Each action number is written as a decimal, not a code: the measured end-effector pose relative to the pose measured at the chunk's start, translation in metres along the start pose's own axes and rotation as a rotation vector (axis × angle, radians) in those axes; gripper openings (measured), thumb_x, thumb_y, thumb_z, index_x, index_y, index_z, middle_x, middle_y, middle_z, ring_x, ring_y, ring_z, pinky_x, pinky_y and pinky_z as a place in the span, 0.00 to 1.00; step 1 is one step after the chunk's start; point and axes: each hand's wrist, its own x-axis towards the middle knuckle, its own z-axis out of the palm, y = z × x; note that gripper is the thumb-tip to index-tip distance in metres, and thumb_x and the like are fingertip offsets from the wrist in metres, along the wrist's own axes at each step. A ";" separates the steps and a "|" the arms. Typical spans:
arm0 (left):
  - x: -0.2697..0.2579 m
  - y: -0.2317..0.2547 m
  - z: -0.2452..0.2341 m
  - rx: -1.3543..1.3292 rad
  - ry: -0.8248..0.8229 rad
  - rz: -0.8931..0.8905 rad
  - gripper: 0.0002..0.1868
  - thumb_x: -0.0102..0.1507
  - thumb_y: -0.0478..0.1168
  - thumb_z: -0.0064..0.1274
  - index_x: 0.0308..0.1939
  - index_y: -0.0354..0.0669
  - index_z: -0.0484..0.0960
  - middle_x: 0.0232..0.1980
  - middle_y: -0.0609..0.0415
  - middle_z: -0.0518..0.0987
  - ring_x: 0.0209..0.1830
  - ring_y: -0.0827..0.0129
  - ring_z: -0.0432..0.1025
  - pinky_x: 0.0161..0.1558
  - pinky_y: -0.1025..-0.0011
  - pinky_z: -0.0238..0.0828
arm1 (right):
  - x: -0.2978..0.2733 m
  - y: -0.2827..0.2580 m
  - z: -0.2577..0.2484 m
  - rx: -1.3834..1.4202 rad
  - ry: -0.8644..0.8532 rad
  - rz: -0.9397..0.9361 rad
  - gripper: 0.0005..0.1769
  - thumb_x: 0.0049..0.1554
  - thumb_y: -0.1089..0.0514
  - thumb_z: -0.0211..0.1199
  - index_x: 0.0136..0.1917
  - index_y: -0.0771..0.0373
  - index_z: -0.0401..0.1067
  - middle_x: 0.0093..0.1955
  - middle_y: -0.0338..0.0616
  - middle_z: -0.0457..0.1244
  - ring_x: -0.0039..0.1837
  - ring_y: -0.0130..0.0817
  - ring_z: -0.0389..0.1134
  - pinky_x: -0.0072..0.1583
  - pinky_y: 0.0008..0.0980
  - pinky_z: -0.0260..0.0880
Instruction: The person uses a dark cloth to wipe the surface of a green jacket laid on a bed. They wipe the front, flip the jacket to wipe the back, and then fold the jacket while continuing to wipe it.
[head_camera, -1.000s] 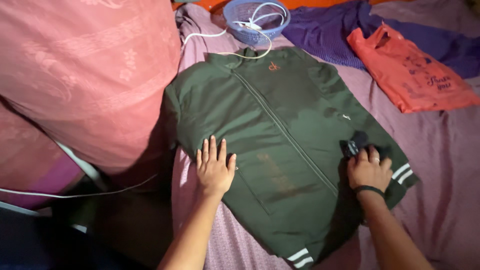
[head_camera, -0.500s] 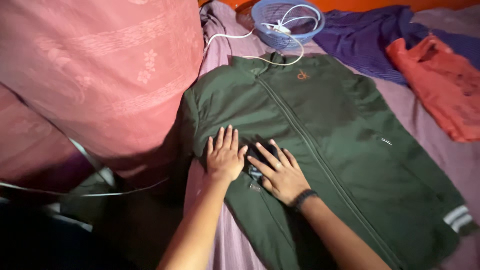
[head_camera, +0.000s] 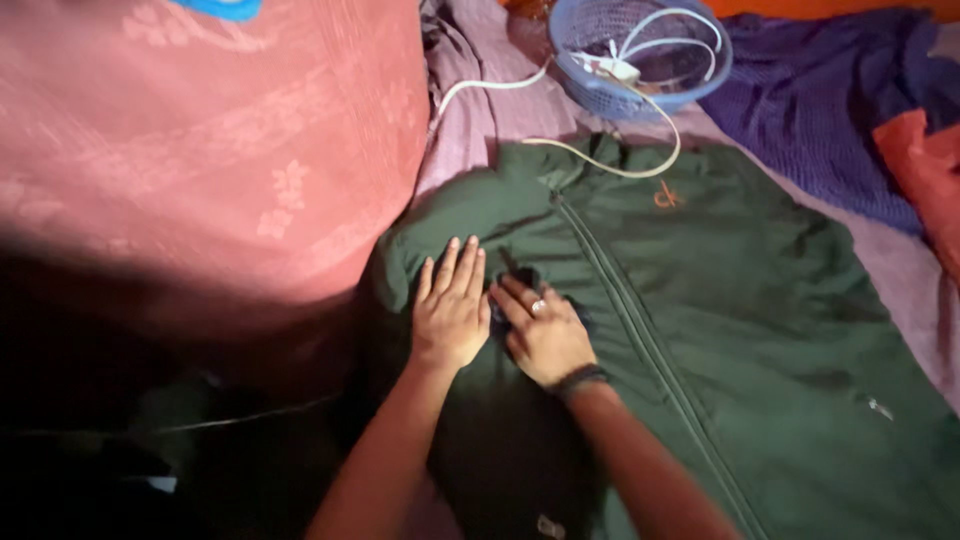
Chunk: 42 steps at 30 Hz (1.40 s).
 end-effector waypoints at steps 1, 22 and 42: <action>0.005 -0.004 -0.003 -0.003 0.000 0.026 0.32 0.66 0.48 0.44 0.73 0.38 0.68 0.80 0.51 0.62 0.81 0.59 0.53 0.77 0.52 0.46 | 0.003 0.007 -0.001 -0.060 -0.120 0.011 0.35 0.47 0.54 0.62 0.69 0.54 0.69 0.66 0.46 0.65 0.65 0.56 0.63 0.62 0.52 0.66; 0.063 0.174 0.067 -0.395 -0.215 0.274 0.33 0.67 0.54 0.47 0.72 0.40 0.70 0.79 0.51 0.63 0.80 0.58 0.53 0.78 0.51 0.44 | -0.116 0.204 -0.107 -0.486 0.024 0.652 0.35 0.51 0.58 0.60 0.73 0.58 0.69 0.75 0.55 0.60 0.72 0.52 0.60 0.71 0.56 0.57; 0.149 0.154 0.112 -0.277 -0.115 0.201 0.36 0.64 0.53 0.50 0.75 0.47 0.67 0.81 0.49 0.57 0.82 0.50 0.48 0.77 0.42 0.39 | -0.031 0.192 -0.049 -0.290 -0.030 0.541 0.34 0.54 0.59 0.57 0.75 0.57 0.64 0.74 0.46 0.61 0.65 0.55 0.65 0.65 0.51 0.66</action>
